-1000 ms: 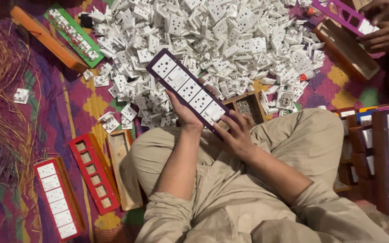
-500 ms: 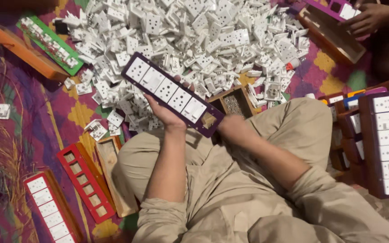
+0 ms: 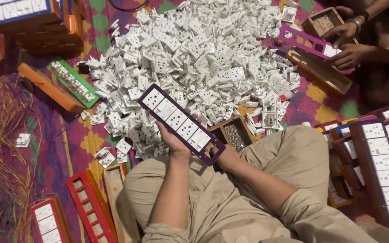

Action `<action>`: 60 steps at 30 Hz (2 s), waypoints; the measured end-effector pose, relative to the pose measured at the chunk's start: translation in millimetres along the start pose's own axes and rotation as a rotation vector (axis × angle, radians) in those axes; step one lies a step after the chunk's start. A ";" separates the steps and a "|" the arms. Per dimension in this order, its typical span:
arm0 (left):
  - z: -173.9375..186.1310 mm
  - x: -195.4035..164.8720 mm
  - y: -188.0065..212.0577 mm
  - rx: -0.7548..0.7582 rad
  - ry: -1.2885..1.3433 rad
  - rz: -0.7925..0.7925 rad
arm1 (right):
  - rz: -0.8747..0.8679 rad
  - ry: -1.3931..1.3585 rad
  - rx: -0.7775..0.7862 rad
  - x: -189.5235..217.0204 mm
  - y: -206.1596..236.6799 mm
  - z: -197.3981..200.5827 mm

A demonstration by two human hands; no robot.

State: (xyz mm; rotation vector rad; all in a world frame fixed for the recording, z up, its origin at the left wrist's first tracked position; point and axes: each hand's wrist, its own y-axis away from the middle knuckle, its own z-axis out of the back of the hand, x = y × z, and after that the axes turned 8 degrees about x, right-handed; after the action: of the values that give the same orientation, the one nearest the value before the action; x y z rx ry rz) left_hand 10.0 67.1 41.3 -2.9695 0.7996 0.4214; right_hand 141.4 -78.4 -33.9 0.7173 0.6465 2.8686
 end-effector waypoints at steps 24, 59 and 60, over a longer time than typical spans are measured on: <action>-9.1 -3.6 1.1 0.099 -0.015 0.017 | -0.005 -0.698 -0.632 -4.8 13.1 57.3; -12.3 3.2 0.7 0.208 -0.045 0.036 | 0.248 -0.170 -0.791 62.0 39.7 92.2; -13.0 3.4 0.6 0.199 -0.017 0.036 | 0.285 -0.181 -0.804 61.4 44.2 90.7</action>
State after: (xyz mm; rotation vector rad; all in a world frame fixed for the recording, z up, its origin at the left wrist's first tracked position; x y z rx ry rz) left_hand 15.8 63.5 52.9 -2.7686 0.8409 0.3458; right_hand 129.8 -71.3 83.4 0.9378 -0.6549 2.8566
